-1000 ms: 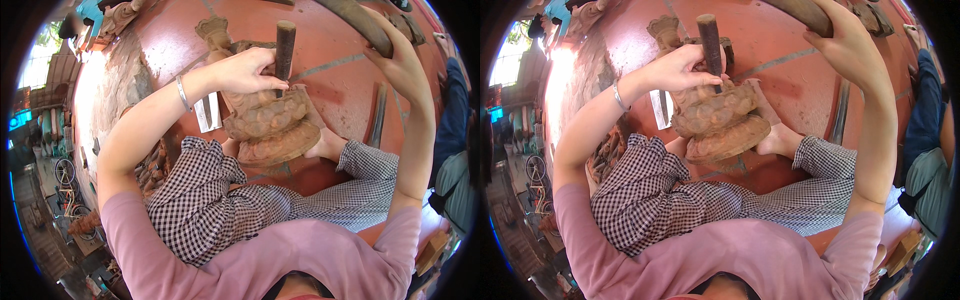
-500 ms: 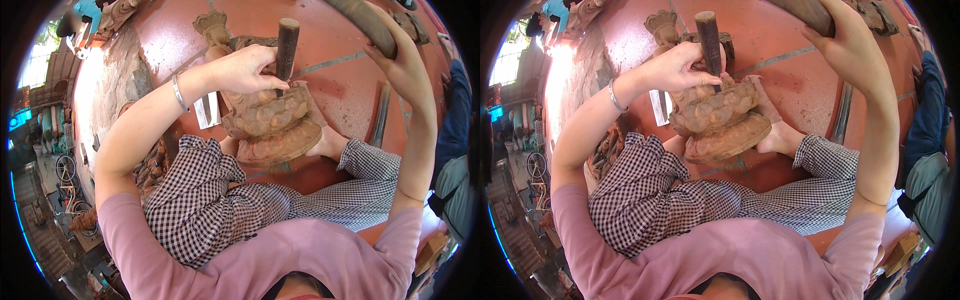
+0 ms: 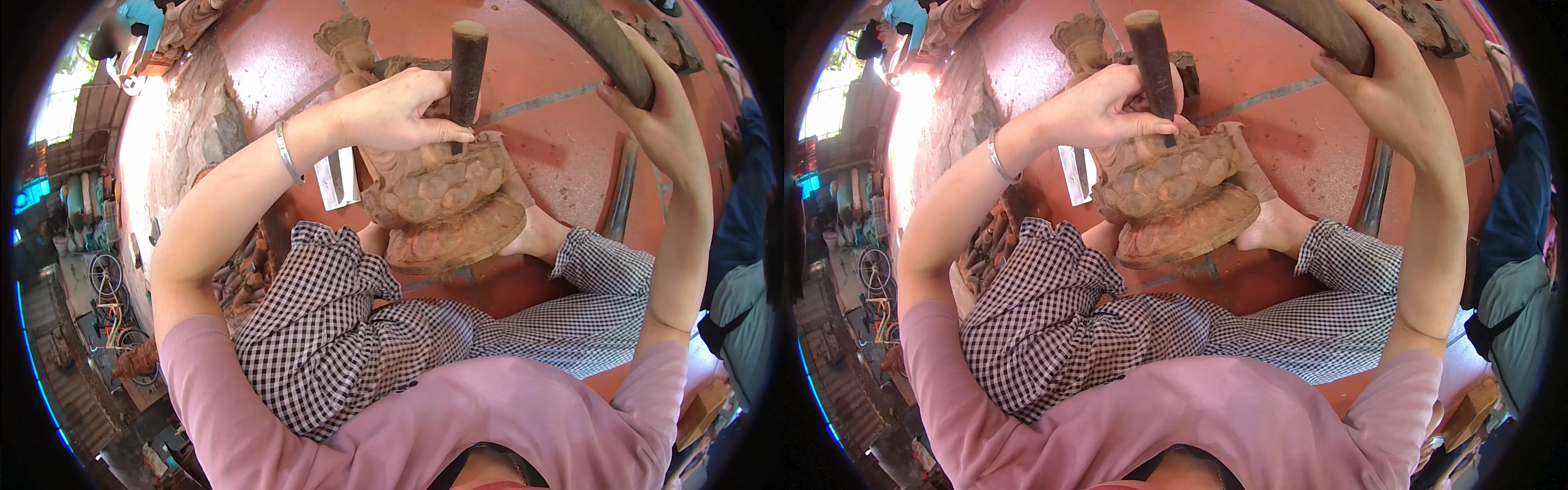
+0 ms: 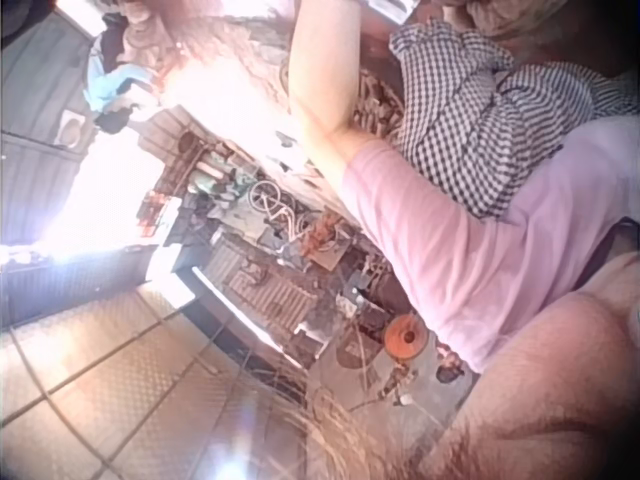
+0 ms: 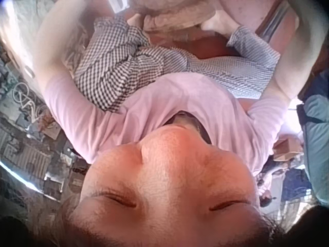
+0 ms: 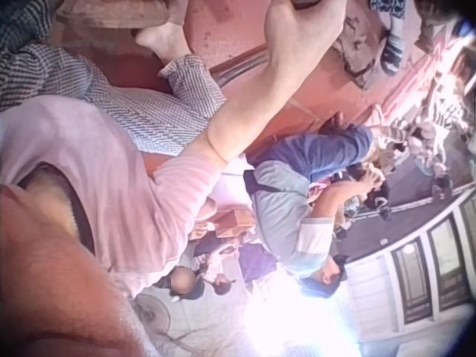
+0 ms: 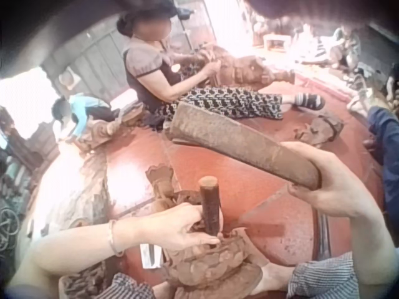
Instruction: The person carves a wooden object using a chisel and a wooden mallet while sitting on the floor. They repeatedly strike the chisel to shape the wood and occasionally adjust the piece.
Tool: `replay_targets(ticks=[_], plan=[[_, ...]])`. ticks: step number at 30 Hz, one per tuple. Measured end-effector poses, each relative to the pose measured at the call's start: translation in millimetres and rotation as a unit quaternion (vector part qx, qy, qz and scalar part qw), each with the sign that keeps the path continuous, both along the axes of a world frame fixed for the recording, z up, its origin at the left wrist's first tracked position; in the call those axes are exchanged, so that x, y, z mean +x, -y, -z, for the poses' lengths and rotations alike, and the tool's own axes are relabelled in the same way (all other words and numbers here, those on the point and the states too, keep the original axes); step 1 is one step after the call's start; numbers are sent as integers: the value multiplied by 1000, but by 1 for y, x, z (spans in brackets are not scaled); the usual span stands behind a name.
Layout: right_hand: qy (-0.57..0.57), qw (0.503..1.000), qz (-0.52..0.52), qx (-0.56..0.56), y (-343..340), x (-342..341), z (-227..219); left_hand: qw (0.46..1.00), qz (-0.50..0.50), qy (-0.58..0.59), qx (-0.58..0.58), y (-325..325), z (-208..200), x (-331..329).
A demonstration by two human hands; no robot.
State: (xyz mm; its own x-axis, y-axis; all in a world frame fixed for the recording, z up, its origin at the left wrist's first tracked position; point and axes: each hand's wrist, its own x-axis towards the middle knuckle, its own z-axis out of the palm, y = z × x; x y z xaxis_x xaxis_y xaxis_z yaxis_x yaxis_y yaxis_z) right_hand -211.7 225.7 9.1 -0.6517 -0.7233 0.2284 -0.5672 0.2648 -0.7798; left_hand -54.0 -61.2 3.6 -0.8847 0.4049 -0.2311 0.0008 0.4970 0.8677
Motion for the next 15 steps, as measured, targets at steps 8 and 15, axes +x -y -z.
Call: replay_targets(ticks=[8,15], plan=[[-29,1000,0,0,0,1,4,1000,11,-10,-19,-3,-2,2],[-134,990,-43,24,14,13,-12,999,14,-29,-41,-1,2,5]])
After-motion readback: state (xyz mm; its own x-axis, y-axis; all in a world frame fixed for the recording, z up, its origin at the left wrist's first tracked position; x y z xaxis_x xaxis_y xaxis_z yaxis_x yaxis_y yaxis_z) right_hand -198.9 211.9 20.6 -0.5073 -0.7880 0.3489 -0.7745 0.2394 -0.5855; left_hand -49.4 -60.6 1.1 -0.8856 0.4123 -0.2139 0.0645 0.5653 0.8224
